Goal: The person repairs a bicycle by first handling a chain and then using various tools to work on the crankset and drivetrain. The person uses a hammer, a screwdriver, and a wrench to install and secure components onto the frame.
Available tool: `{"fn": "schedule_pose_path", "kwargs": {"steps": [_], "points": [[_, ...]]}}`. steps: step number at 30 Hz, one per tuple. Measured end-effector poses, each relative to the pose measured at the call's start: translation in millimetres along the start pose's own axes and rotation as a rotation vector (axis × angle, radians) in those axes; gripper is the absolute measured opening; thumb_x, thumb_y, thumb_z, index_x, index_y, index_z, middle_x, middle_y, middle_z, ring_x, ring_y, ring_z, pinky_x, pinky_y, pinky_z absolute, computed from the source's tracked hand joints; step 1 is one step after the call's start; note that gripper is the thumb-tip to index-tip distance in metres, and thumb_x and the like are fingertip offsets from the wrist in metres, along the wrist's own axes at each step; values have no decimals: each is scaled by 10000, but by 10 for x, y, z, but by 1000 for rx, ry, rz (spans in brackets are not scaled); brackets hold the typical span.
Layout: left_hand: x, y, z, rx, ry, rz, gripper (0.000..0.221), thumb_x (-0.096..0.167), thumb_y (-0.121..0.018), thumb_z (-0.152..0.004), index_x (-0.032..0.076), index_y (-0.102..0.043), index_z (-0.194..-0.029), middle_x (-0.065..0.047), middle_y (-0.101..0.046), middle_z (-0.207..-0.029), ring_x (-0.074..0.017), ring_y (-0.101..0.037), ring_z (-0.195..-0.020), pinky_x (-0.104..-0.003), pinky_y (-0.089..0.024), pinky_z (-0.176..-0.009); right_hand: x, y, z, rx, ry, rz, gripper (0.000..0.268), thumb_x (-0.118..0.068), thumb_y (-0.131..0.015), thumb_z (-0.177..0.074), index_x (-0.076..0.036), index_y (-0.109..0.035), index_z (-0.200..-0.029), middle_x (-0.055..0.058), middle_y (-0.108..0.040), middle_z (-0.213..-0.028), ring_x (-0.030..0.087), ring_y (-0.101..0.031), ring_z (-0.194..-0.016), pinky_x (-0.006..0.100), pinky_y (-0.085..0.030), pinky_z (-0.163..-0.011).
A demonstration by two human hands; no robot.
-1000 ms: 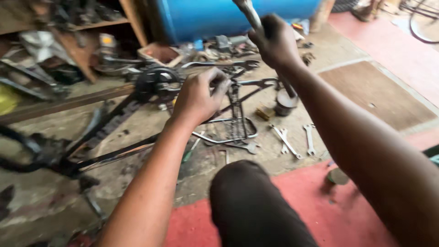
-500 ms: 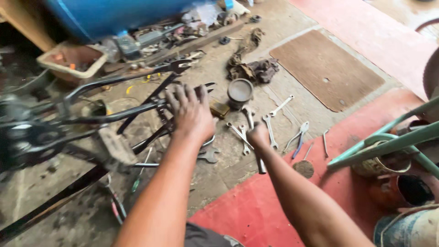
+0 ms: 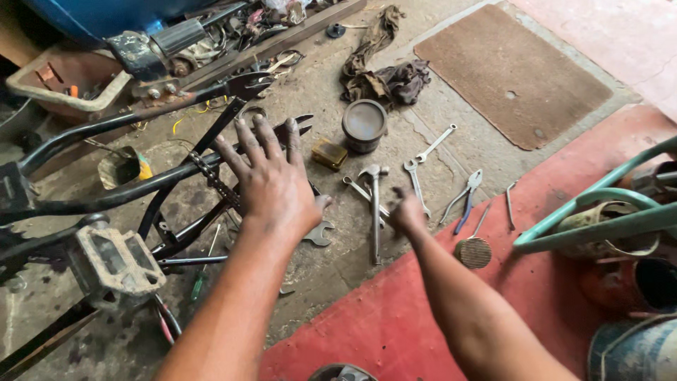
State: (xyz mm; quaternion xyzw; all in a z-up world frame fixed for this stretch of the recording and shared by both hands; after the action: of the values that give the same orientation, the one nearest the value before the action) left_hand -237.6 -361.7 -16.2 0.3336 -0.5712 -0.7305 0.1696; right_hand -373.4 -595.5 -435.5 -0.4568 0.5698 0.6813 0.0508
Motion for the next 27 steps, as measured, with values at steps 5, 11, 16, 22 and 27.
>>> {"fn": "schedule_pose_path", "kwargs": {"steps": [5, 11, 16, 22, 27], "points": [[-20, -3, -25, -22, -4, -14, 1281, 776, -688, -724, 78, -76, -1606, -323, -83, -1643, -550, -57, -1464, -759, -23, -1082, 307, 880, -30, 99, -407, 302, 494, -85, -665, -805, -135, -622, -1295, 168, -425, -1496, 417, -438, -1332, 588, -415, -1067], [-29, 35, -17, -45, -5, 22, 1290, 789, -694, -713, 86, -84, -1605, -308, -69, -1626, -535, -63, -1481, -759, -33, -1095, 849, 1040, 186, -41, -737, 375, 672, -306, -740, -832, -118, -476, -1421, 277, -328, -1501, 492, -315, -1394, 604, -387, -1077], [-42, 92, 1, -48, 10, 4, 1299, 788, -704, -708, 84, -70, -1597, -324, -38, -1676, -542, -46, -1472, -770, -28, -1078, 1158, 837, 20, -185, -784, 467, 678, -214, -755, -803, -10, -520, -1405, 323, -359, -1520, 554, -426, -1339, 548, -453, -1066], [-127, 15, 32, -95, 0, 108, 1248, 756, -700, -766, 113, -55, -1620, -303, -21, -1647, -517, -2, -1515, -716, 8, -1160, 1107, 750, -284, -75, -677, -148, 389, -223, -680, -859, 12, -556, -1144, 270, -507, -1103, 415, -531, -932, 510, -468, -765], [-455, 11, -48, -200, -178, 398, 1182, 585, -759, -777, 187, -82, -1661, -138, -315, -1653, -327, -311, -1531, -421, -310, -1236, 364, 947, -641, 19, -655, -826, 164, -107, -610, -922, 20, -568, -1017, 112, -580, -835, 240, -610, -624, 403, -521, -497]]}}
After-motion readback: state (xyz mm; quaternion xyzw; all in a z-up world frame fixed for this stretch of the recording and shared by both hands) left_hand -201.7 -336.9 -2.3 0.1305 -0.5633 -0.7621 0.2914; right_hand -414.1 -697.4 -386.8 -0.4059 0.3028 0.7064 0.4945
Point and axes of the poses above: each hand's wrist, its own z-axis away from the middle knuckle, its own y-axis out of the back of the hand, x = y × z, the point moved 8 cm from there along -z, towards the middle knuckle
